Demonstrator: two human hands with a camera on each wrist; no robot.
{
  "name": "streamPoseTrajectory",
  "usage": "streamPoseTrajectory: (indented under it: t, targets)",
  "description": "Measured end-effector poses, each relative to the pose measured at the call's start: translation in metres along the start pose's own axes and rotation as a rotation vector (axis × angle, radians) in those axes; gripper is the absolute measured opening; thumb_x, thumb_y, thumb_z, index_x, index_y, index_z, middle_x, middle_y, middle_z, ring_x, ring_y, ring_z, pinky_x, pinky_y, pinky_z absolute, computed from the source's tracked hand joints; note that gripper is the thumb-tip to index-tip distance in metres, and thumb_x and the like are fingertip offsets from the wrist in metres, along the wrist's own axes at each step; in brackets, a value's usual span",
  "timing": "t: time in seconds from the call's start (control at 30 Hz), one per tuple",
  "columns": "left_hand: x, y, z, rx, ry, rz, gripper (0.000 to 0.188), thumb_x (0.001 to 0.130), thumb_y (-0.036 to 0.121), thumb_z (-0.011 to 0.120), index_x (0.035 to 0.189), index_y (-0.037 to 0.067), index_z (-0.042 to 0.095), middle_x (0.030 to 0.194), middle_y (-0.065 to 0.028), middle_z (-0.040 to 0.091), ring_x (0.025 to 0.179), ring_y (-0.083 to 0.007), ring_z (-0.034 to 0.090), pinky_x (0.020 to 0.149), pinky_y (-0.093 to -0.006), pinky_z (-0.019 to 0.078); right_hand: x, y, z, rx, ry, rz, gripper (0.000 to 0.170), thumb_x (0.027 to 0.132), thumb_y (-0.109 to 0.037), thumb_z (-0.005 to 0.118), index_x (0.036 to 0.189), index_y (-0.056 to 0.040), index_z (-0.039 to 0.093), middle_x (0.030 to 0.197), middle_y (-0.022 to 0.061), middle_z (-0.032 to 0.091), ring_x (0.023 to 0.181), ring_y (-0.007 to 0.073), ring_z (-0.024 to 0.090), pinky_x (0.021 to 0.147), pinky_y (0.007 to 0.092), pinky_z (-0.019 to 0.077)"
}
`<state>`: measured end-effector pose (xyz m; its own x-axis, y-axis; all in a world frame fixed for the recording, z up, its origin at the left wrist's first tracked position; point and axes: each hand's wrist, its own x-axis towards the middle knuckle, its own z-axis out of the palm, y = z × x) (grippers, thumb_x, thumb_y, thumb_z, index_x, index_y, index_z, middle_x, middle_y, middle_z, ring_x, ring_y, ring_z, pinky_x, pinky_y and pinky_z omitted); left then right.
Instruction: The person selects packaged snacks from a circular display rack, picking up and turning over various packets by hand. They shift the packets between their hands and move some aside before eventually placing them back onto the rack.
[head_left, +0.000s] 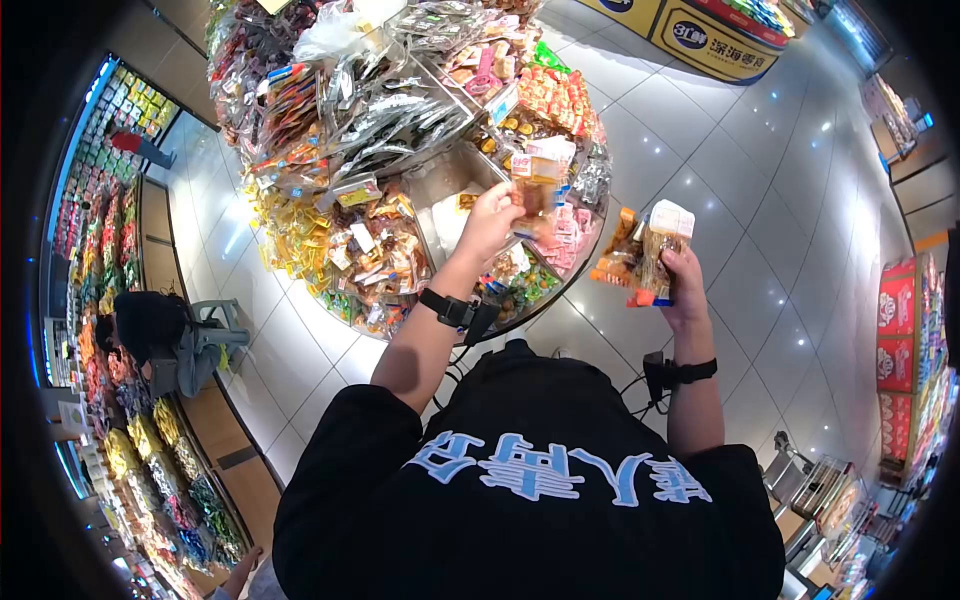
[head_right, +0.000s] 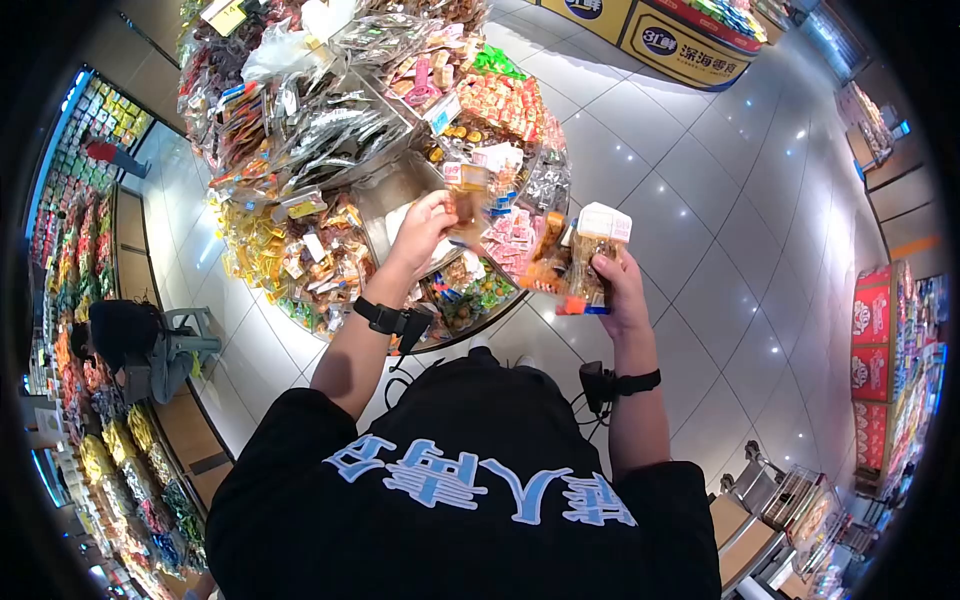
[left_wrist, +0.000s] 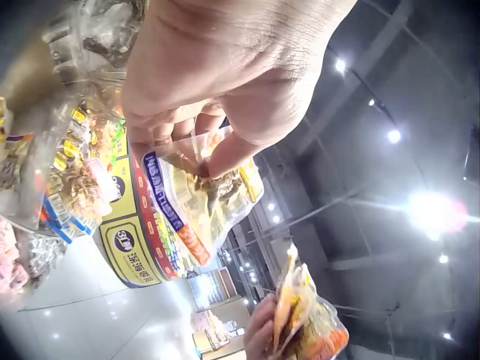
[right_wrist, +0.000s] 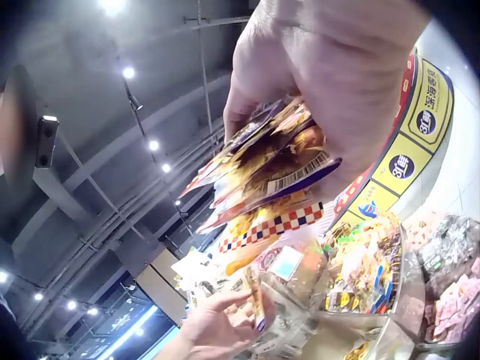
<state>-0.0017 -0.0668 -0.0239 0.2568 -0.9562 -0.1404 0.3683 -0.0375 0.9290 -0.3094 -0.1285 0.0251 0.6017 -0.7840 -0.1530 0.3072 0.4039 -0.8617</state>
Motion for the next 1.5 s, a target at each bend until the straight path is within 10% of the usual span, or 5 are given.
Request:
streamPoseTrajectory:
  t: [0.17,0.33,0.53,0.87,1.5]
  targets:
    - [-0.004,-0.002,0.011,-0.807,-0.405,-0.228,0.041,0.098,0.019,0.034,0.129,-0.005,0.048,0.079,-0.0057,0.049,0.066,-0.0160,0.047,0.063,-0.0305,0.0421,-0.012,-0.012,-0.021,-0.011,0.008,-0.063,0.053,0.087,-0.024,0.065,0.128,0.0034,0.047,0.115,0.0131,0.062,0.101,0.0214,0.066,0.088,0.0378,0.0564]
    - [-0.028,0.021,0.061,-0.839,-0.481,-0.342,0.097,0.090,0.075,0.026,0.139,-0.009,0.036,0.079,-0.0043,0.041,0.064,-0.0149,0.037,0.057,-0.0280,0.0324,-0.029,-0.025,-0.030,0.058,0.035,-0.093,0.049,0.089,-0.022,0.063,0.128,0.0043,0.047,0.116,0.0139,0.062,0.102,0.0219,0.066,0.089,0.0388,0.0565]
    - [-0.048,0.020,0.096,-0.840,-0.542,-0.338,0.105,0.086,0.080,0.028,0.142,-0.008,0.033,0.081,-0.0058,0.041,0.065,-0.0152,0.038,0.057,-0.0280,0.0320,-0.045,-0.033,-0.041,0.094,0.007,-0.112,0.050,0.090,-0.023,0.062,0.128,0.0045,0.047,0.115,0.0142,0.062,0.101,0.0233,0.066,0.086,0.0390,0.0584]
    - [-0.048,-0.062,0.119,-0.403,-0.199,-0.179,0.019,0.098,0.013,0.053,0.114,0.003,0.056,0.103,-0.0056,0.064,0.095,-0.0142,0.062,0.086,-0.0298,0.0492,-0.060,-0.012,-0.053,0.152,-0.020,-0.048,0.050,0.091,-0.024,0.061,0.129,0.0033,0.046,0.116,0.0147,0.061,0.101,0.0253,0.066,0.080,0.0427,0.0610]
    - [-0.068,-0.103,-0.045,0.411,0.483,0.145,0.016,0.089,-0.001,0.060,0.102,0.002,0.051,0.095,-0.0079,0.066,0.090,-0.0115,0.063,0.079,-0.0267,0.0498,0.047,0.081,0.004,0.005,0.048,0.261,0.041,0.095,-0.019,0.058,0.129,0.0030,0.048,0.117,0.0126,0.062,0.103,0.0207,0.065,0.092,0.0370,0.0541]
